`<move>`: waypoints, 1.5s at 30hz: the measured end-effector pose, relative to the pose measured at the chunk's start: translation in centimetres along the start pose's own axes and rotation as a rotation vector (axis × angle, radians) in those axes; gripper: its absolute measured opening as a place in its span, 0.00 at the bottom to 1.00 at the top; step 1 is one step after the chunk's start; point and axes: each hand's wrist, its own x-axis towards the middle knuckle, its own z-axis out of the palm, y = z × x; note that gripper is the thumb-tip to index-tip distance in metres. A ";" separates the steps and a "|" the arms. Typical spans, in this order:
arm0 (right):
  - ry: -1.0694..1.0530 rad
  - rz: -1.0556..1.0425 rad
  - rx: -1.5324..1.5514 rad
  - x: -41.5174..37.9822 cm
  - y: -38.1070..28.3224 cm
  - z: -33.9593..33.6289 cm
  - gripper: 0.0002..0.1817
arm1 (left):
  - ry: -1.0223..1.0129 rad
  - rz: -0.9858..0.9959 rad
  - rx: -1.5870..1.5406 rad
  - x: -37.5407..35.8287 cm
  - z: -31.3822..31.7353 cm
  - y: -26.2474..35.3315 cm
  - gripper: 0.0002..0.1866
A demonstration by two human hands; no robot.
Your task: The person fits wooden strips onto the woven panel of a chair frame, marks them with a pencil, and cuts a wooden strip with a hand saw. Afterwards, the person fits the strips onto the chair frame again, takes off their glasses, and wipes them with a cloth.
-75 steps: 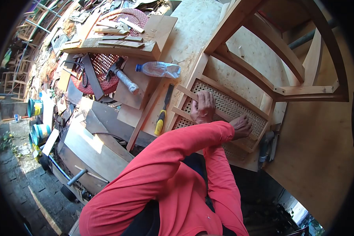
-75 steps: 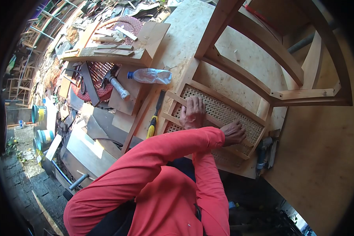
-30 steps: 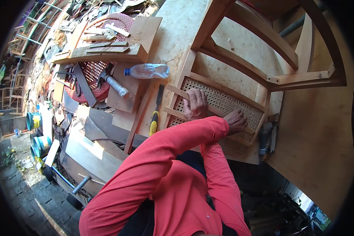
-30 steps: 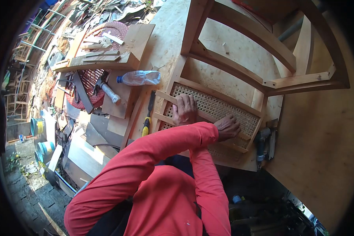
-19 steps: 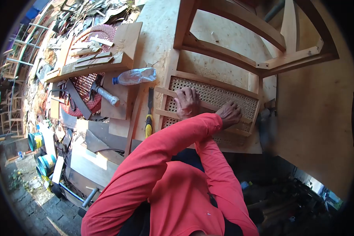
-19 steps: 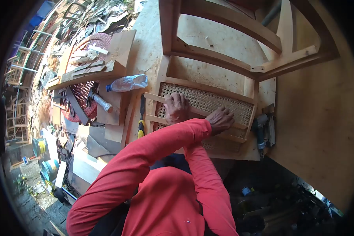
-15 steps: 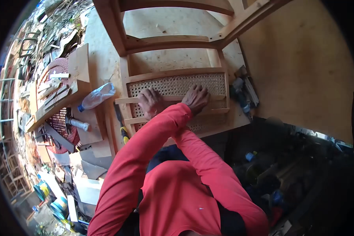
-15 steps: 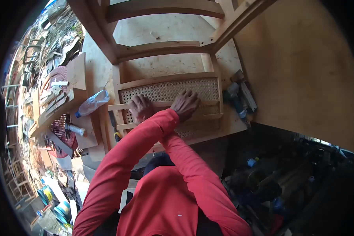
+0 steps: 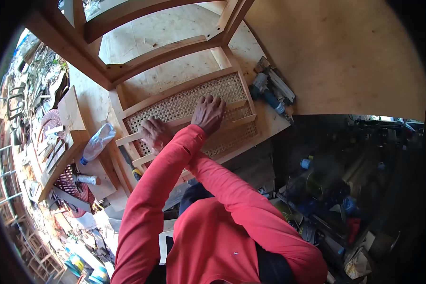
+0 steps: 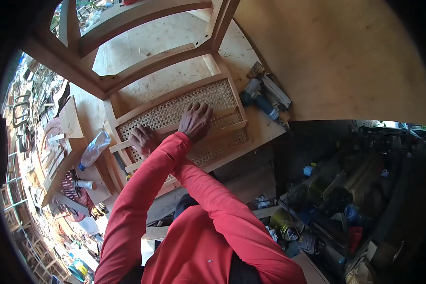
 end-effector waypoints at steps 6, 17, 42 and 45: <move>-0.072 0.026 0.039 0.0 0.1 -0.5 0.20 | -0.024 0.011 0.026 0.2 0.1 -0.1 0.12; -0.062 -0.008 0.179 1.5 -0.4 -1.9 0.20 | -0.042 -0.033 0.092 0.1 0.6 0.5 0.12; -0.112 0.052 0.101 1.7 -1.3 -2.6 0.17 | 0.734 -0.827 -0.363 -23.2 -15.5 -5.0 0.11; -0.115 0.062 0.107 1.8 -1.4 -2.7 0.17 | 0.696 -0.780 -0.237 -22.9 -15.4 -5.1 0.10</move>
